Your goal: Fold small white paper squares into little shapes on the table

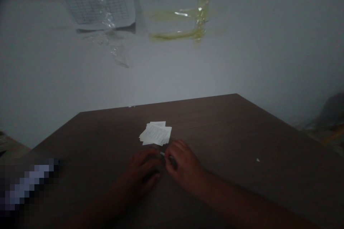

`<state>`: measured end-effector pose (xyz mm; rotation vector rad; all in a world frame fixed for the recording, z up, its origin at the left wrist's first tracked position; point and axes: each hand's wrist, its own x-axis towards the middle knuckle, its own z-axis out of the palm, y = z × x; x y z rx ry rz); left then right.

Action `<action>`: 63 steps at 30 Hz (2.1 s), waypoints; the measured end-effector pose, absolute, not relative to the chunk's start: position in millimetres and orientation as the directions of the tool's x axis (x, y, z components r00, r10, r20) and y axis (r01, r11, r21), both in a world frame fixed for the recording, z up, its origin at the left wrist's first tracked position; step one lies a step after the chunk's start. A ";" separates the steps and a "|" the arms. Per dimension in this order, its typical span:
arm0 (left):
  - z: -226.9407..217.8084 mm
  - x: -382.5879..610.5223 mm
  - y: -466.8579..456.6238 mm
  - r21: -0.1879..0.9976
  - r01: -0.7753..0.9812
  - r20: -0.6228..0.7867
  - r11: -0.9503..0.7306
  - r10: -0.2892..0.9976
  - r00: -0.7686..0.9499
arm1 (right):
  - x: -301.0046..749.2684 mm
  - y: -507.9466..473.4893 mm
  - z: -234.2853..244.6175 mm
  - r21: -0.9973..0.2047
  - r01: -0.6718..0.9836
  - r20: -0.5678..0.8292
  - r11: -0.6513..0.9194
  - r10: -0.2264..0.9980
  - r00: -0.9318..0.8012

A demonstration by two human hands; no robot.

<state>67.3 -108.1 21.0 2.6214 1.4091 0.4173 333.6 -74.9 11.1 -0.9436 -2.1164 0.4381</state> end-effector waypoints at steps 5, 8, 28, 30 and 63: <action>25.3 68.8 -111.5 0.250 0.800 0.173 -0.546 0.838 0.518 | 331.0 -80.3 7.3 -0.302 0.554 0.432 0.775 0.630 -0.645; 25.6 69.0 -114.2 0.271 0.786 0.181 -0.556 0.831 0.526 | 327.1 -80.6 2.4 -0.306 0.581 0.345 0.754 0.657 -0.670; 14.1 56.4 -90.7 0.219 0.715 0.150 -0.664 0.747 0.648 | 328.4 -91.7 18.8 -0.684 0.457 0.171 0.569 0.734 -0.657; 18.2 55.5 -88.9 0.186 0.704 0.159 -0.686 0.728 0.667 | 330.6 -89.7 23.6 -0.698 0.438 0.171 0.566 0.726 -0.666; 3.7 54.9 -88.5 0.393 0.823 0.174 -0.410 0.912 0.372 | 333.8 -60.7 -6.3 -0.582 0.608 0.229 0.541 0.826 -0.516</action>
